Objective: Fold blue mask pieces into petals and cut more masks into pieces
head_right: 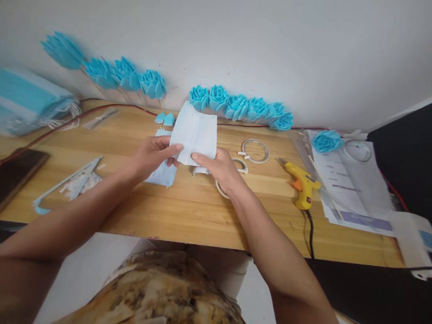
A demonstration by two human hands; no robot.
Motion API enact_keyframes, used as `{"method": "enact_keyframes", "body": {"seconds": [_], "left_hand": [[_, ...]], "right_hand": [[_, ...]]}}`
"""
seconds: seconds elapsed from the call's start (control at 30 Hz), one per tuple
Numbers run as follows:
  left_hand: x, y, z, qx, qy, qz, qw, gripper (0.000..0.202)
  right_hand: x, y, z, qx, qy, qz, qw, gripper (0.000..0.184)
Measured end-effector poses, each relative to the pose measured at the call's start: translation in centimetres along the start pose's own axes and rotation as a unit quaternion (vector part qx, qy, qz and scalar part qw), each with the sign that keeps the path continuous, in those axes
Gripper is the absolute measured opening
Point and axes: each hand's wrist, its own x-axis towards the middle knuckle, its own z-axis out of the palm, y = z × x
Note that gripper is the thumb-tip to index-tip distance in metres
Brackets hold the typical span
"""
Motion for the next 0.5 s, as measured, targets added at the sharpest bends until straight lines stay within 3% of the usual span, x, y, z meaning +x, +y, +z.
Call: {"method": "enact_keyframes", "body": {"seconds": [0.23,0.5], "left_hand": [[0.2,0.5,-0.7,0.001,0.062,0.038,0.997,0.035],[0.1,0.9,-0.6,-0.039,0.068,0.027,0.997,0.033]], "right_hand": [[0.3,-0.5,-0.5,0.008,0.075,-0.03,0.997,0.03],[0.2,-1.0,-0.4,-0.012,0.082,-0.046,0.996,0.034]]}}
